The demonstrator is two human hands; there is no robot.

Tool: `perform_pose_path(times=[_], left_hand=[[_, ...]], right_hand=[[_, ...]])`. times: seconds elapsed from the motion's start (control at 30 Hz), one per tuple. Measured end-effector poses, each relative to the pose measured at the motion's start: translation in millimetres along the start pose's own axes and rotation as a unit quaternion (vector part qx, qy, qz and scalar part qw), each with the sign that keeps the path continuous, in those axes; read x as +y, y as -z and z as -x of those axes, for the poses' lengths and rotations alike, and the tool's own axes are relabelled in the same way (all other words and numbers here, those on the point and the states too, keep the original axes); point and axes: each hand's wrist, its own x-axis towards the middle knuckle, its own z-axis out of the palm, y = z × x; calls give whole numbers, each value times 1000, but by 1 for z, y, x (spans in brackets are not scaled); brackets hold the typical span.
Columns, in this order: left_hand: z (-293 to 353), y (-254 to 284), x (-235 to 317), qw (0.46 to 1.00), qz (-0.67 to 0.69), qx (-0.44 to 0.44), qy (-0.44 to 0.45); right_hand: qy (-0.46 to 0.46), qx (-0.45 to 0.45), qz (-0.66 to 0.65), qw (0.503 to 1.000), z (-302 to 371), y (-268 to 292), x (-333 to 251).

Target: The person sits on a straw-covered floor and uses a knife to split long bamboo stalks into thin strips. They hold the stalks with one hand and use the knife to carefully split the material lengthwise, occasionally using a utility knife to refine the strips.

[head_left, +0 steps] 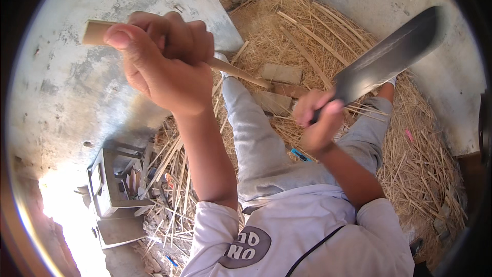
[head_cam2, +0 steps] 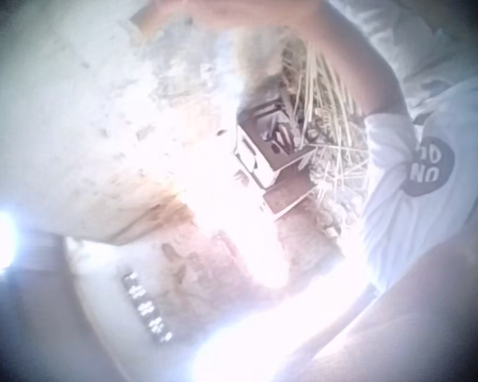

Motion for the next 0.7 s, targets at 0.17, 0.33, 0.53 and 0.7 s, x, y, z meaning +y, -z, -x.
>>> perform_pose_path(times=[0.17,0.33,0.53,0.7], left_hand=[[1,17,-1,998,29,-52,25],[-2,32,3,999,41,-14,12],[5,22,3,999,33,-37,18],[-1,28,-1,998,39,-39,16]], right_hand=[[-356,-151,424,819,41,34,44],[-606,-109,208,760,-4,16,22],[-654,-46,92,750,-19,13,6],[-609,-30,83,788,-24,2,11]])
